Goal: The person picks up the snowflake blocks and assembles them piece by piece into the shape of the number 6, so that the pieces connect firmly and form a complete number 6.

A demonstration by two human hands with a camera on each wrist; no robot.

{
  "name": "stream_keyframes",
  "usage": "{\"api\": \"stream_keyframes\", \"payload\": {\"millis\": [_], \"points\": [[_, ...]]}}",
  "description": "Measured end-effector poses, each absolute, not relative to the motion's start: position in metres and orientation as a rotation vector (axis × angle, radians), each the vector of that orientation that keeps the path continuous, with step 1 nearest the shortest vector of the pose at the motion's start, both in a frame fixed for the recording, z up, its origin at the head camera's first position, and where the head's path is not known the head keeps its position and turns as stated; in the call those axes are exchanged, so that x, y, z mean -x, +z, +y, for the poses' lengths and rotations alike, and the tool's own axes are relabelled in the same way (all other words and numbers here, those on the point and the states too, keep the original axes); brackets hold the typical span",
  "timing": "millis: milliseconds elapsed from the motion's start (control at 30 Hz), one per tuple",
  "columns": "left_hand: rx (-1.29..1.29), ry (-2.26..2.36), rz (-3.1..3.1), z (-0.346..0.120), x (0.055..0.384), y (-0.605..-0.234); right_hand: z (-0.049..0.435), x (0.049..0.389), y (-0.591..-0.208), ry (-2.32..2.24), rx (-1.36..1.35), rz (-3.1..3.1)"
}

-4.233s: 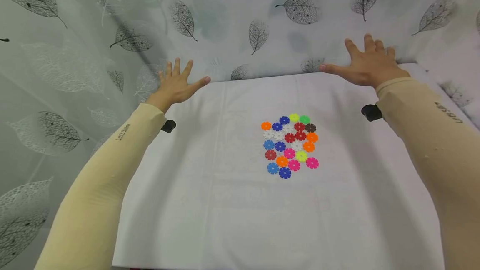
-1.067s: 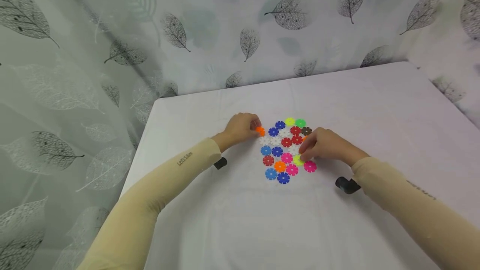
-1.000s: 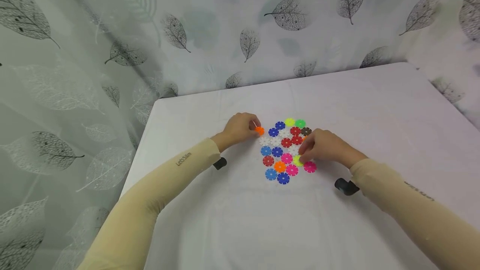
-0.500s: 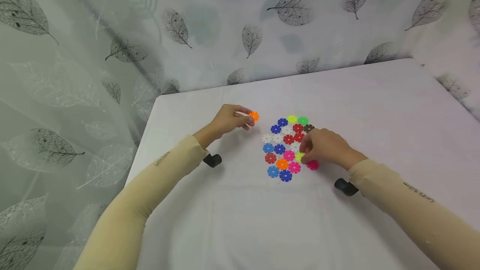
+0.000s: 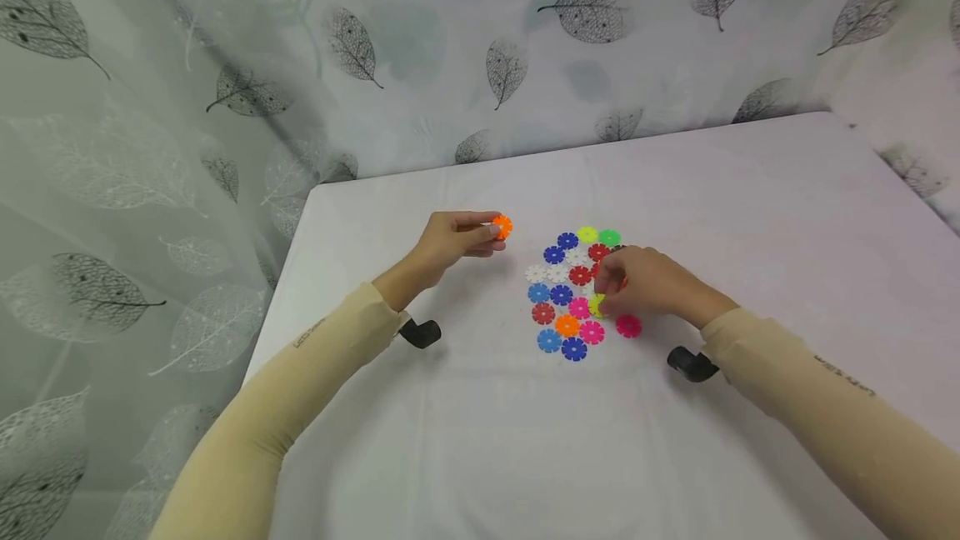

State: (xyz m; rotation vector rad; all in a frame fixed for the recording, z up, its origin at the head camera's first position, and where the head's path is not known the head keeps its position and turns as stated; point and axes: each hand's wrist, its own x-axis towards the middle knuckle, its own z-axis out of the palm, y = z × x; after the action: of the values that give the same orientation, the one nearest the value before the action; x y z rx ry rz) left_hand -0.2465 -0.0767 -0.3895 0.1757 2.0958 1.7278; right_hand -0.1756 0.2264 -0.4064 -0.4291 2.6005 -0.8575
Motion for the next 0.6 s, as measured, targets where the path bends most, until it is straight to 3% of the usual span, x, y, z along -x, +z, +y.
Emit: {"api": "stream_keyframes", "payload": {"millis": [600], "points": [[-0.171, 1.860, 1.865, -0.063, 0.221, -0.376, 0.179, 0.190, -0.384, -1.631, 0.473, 2.687]]}}
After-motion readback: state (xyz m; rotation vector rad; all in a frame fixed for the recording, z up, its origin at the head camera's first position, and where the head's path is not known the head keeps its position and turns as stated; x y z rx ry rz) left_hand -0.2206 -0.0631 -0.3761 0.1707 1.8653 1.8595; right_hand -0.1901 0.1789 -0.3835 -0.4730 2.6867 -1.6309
